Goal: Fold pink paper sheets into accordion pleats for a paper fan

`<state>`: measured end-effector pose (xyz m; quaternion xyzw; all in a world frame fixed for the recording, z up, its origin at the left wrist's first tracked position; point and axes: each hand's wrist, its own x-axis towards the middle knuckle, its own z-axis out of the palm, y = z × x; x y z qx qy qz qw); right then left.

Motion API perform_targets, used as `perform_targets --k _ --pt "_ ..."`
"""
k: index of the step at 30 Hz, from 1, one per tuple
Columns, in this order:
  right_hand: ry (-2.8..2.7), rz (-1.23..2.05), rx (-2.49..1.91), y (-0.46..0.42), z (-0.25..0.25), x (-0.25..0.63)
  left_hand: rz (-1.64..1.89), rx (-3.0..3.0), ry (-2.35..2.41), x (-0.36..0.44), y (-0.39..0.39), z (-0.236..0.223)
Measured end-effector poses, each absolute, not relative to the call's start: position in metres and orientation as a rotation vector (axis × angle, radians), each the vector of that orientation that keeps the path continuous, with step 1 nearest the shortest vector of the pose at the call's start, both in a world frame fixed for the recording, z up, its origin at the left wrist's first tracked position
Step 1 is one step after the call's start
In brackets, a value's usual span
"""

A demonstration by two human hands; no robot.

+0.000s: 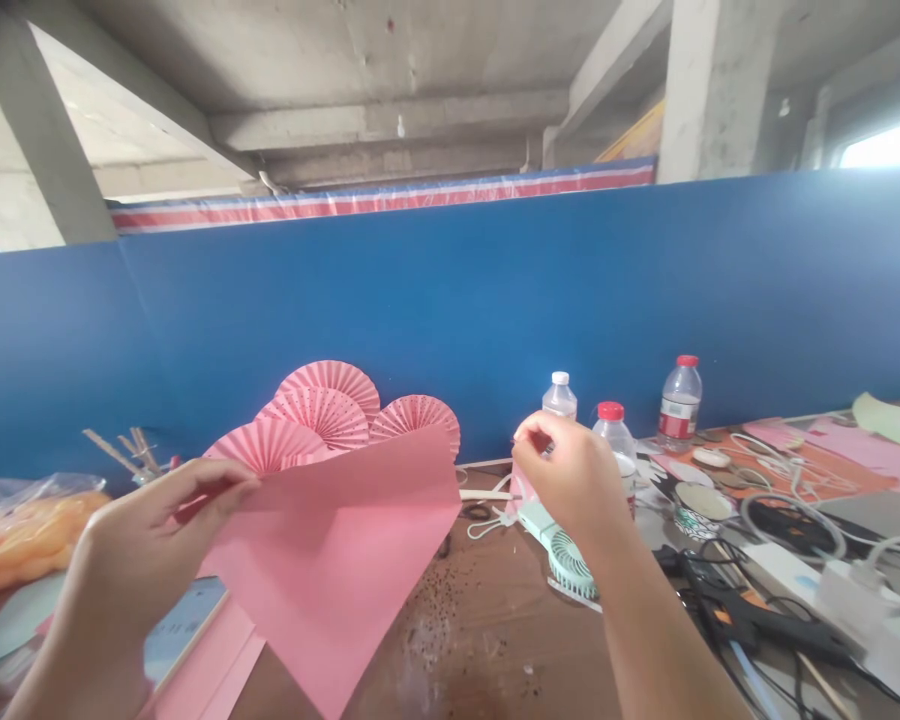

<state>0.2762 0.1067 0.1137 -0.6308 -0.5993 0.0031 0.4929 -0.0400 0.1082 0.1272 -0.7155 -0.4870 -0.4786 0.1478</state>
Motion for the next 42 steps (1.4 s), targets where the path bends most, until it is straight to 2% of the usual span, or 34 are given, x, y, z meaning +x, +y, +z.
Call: perform_targets --k 2,8,13,20,32,42 --pt "-1.464 0.180 -1.406 0.117 0.107 0.275 -1.360 -2.188 -1.296 -0.043 0.109 0.128" --pt "-1.729 1.199 -0.929 0.145 0.077 0.250 -1.194 -2.675 -0.901 -0.039 0.112 0.131" --pt "-1.797 1.560 -0.840 0.141 0.059 0.218 -1.127 -2.800 -0.607 -0.025 0.112 0.136" --pt "-1.725 1.753 -0.689 0.131 0.061 0.198 -1.097 -2.668 -0.608 -0.010 0.107 0.135" --pt "-1.346 1.720 -0.681 0.136 0.057 0.195 -1.140 -2.666 -0.610 -0.007 0.110 0.127" --pt "-1.074 1.706 -0.615 0.131 0.068 0.196 -1.889 -2.499 -1.459 0.008 0.138 0.102"
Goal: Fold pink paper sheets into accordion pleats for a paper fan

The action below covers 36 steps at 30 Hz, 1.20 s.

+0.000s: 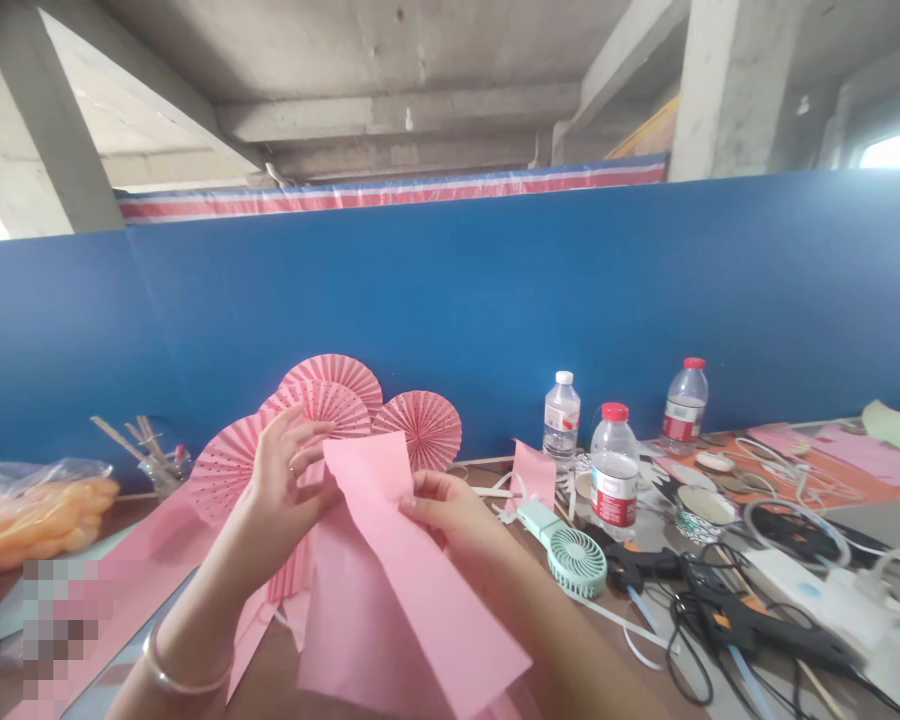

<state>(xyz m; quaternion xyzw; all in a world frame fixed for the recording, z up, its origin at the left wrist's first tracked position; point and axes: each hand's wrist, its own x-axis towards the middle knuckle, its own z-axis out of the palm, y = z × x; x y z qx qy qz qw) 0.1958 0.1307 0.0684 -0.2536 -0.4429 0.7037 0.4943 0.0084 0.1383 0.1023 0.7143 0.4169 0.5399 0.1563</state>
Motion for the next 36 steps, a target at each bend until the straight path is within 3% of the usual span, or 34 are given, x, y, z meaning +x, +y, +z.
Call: perform_targets --k 6,20,23,27,32,36 --pt "-0.968 1.659 -0.587 0.139 0.060 0.199 1.143 1.867 1.253 0.002 0.145 0.102" --pt "-1.000 1.404 -0.699 0.146 0.075 0.248 1.129 2.233 1.612 -0.032 0.146 0.116" --pt "-1.198 1.378 -0.961 0.150 0.064 0.257 0.842 2.424 1.647 -0.042 0.154 0.117" --pt "-1.496 1.284 -1.343 0.156 0.009 0.262 0.363 2.776 1.574 -0.042 0.176 0.076" --pt "-1.701 1.105 -1.711 0.147 -0.064 0.259 0.125 2.806 1.599 -0.027 0.179 0.001" --pt "-1.740 1.060 -1.788 0.146 -0.077 0.256 0.100 2.796 1.647 -0.006 0.163 -0.026"
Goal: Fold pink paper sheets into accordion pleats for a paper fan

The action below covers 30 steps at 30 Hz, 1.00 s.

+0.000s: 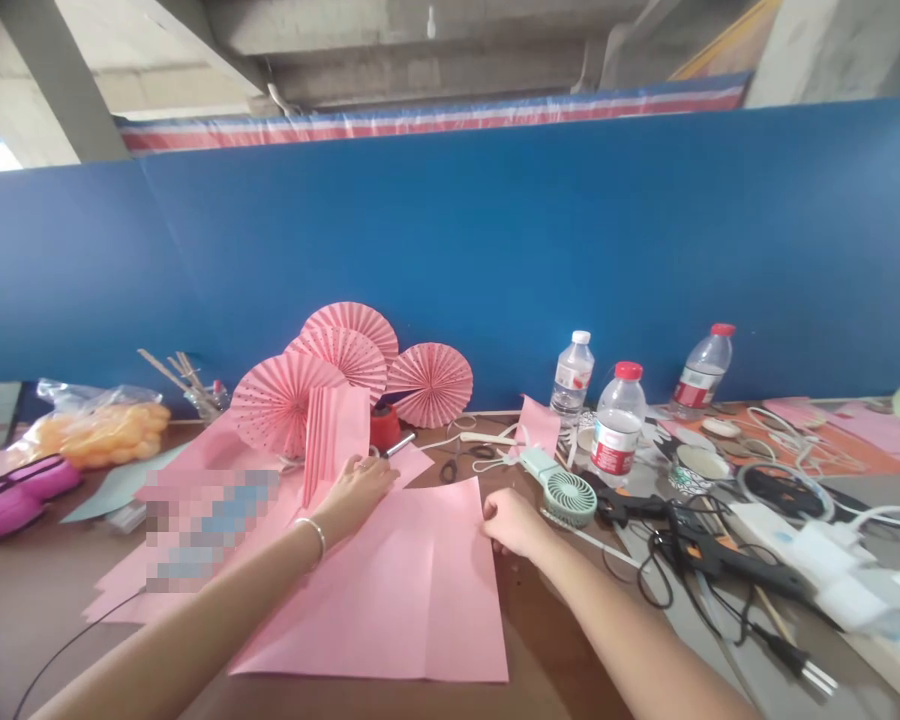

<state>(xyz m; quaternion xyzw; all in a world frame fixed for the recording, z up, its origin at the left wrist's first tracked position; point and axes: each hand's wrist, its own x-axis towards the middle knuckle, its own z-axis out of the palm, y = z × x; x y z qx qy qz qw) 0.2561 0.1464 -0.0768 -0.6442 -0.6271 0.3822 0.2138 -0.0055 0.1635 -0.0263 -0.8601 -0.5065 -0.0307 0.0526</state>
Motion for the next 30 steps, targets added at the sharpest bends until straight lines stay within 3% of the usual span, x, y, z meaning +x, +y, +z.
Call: perform_targets --k 10,20,30 --pt "-1.796 0.804 -1.810 0.151 -0.070 0.259 0.026 -2.937 -1.580 0.044 0.094 -0.071" --pt "-1.963 0.332 -1.887 0.170 -0.075 0.255 -0.116 -2.773 -1.532 0.051 0.132 -0.049" --pt "-2.165 0.082 -2.017 0.172 -0.080 0.254 -0.276 -2.811 -1.521 0.046 0.147 -0.078"
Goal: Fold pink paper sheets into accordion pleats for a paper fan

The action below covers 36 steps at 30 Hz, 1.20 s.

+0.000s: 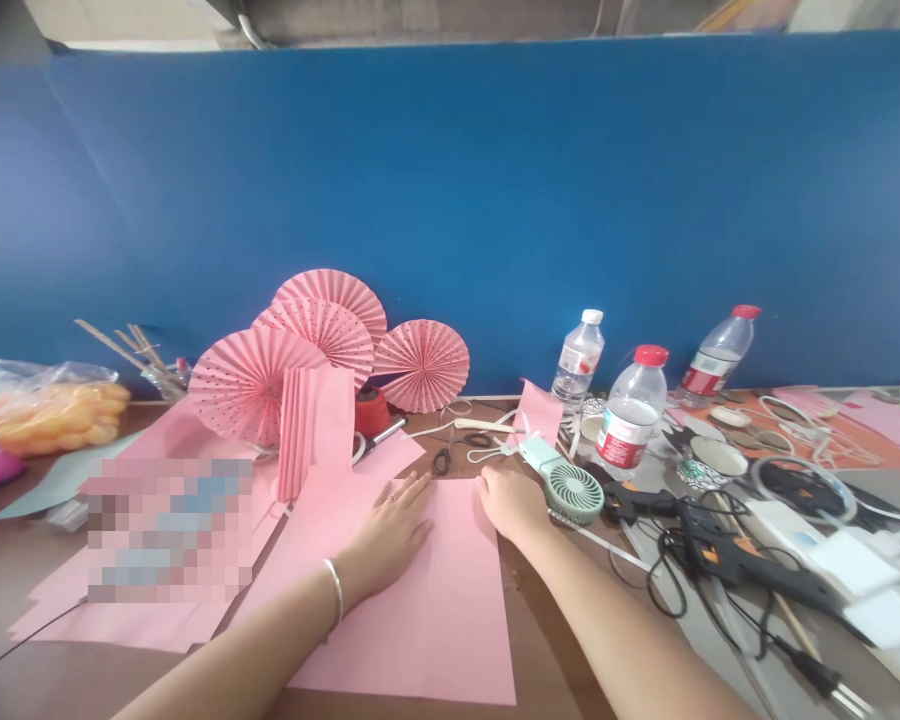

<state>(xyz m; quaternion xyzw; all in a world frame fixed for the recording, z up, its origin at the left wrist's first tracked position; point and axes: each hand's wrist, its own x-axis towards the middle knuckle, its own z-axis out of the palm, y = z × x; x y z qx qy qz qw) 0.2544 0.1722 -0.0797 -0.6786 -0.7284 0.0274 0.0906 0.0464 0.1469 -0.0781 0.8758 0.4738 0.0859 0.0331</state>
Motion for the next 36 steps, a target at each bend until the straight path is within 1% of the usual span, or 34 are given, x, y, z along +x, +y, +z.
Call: perform_targets --k 7,15,25,36 --pt "-2.229 0.063 -2.025 0.173 -0.075 0.254 0.197 2.662 1.435 0.045 0.152 -0.084" --pt "-2.241 0.043 -2.033 0.174 -0.076 0.257 0.325 2.683 1.411 0.046 0.164 -0.068" --pt "-2.274 0.049 -2.019 0.174 -0.078 0.259 0.246 2.699 1.430 0.045 0.161 -0.079" --pt "-2.294 0.009 -1.970 0.173 -0.081 0.259 0.242 2.712 1.453 0.047 0.160 -0.076"
